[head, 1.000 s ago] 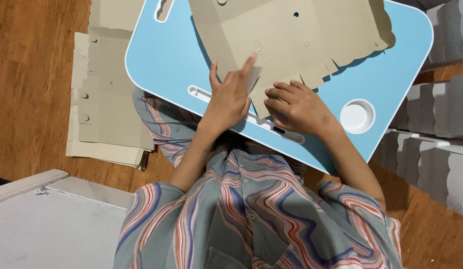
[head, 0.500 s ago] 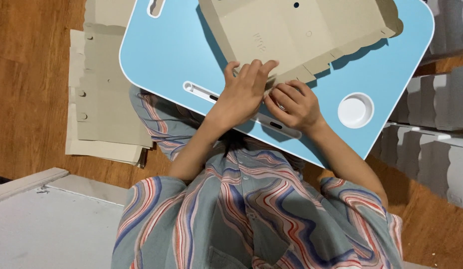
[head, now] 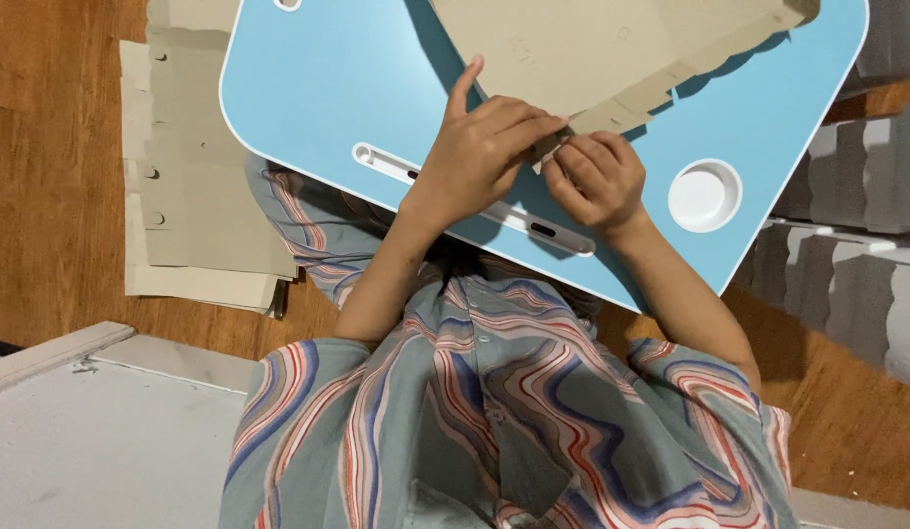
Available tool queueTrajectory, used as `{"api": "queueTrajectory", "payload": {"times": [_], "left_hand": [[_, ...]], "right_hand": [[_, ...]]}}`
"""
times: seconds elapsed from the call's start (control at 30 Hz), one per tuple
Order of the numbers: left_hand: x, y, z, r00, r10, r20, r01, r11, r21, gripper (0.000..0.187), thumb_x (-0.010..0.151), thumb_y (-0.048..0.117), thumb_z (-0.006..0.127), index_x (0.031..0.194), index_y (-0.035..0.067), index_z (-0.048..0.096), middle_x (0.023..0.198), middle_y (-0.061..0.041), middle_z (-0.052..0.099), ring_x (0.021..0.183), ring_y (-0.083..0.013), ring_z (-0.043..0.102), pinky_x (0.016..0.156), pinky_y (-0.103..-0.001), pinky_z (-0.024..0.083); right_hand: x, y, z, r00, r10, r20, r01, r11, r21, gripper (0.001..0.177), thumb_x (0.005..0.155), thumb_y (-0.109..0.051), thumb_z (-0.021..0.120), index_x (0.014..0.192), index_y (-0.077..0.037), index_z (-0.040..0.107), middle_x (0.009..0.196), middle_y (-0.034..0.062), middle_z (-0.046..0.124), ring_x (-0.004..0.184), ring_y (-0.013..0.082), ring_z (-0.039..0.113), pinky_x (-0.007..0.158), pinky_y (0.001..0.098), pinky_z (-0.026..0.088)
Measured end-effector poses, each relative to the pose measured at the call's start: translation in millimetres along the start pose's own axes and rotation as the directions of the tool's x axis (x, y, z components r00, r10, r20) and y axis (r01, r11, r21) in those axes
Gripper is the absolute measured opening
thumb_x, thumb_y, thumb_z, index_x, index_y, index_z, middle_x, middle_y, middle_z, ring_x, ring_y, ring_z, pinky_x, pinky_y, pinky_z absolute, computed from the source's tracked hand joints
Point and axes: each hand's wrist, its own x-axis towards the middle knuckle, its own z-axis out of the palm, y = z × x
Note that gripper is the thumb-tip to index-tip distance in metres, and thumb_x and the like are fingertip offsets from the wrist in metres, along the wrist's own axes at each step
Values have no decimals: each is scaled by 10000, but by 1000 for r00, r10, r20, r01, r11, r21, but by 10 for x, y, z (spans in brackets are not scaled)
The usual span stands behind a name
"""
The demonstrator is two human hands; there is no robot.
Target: The person assembles a cardboard box by hand on a small blue table, folding the tabs and sides together before placing the completed box onto a stack of similar boxes.
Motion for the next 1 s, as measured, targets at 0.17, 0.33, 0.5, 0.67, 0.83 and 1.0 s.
{"api": "queueTrajectory", "payload": {"times": [0.17,0.33,0.5,0.67,0.83,1.0], "left_hand": [[-45,2,-43,998,-54,44,57,996,-70,367,1074,-15,603,1413,123,576,1061,-48,721,1045,-272,716,1250,-608,127],[-31,48,-83,990,-108,90,114,991,-69,333,1032,-34,621,1335,104,636,1024,-46,630,1022,-237,666,1215,-603,184],[-34,48,-77,987,-113,113,123,988,-89,287,1047,2,648,1320,88,670,1064,-63,613,1015,-239,676,1212,-589,203],[-55,-8,-2,987,-129,98,141,982,-128,303,1044,-17,643,1338,60,638,1041,-71,640,1011,-240,677,1218,-564,210],[-58,-1,-1,983,-157,100,170,975,-143,336,1033,-51,607,1342,79,606,1071,-54,667,1036,-241,651,1172,-513,282],[-27,35,-25,966,-186,177,206,973,-102,338,986,-53,551,1282,51,677,1033,-62,592,962,-251,601,1053,-457,351]], "right_hand": [[-26,2,32,1000,22,-20,-22,1000,-4,221,914,111,747,779,-5,616,769,133,636,728,266,666,647,355,528],[-90,-2,68,999,37,4,-37,999,15,184,910,120,754,834,-12,651,802,119,656,747,264,683,663,363,540],[-102,7,76,1000,-1,0,1,1000,24,244,920,98,767,774,-28,618,774,98,642,736,244,675,661,342,536],[-108,-3,79,1000,-7,-5,7,999,45,283,914,98,786,749,-34,598,756,96,622,745,250,674,648,342,532],[-61,-2,46,999,-37,-3,37,998,45,263,916,98,765,761,-34,597,766,96,604,752,251,659,648,343,537],[-91,-15,84,998,-66,-12,67,996,64,267,902,99,758,760,-45,583,767,94,614,745,252,671,639,343,530]]}}
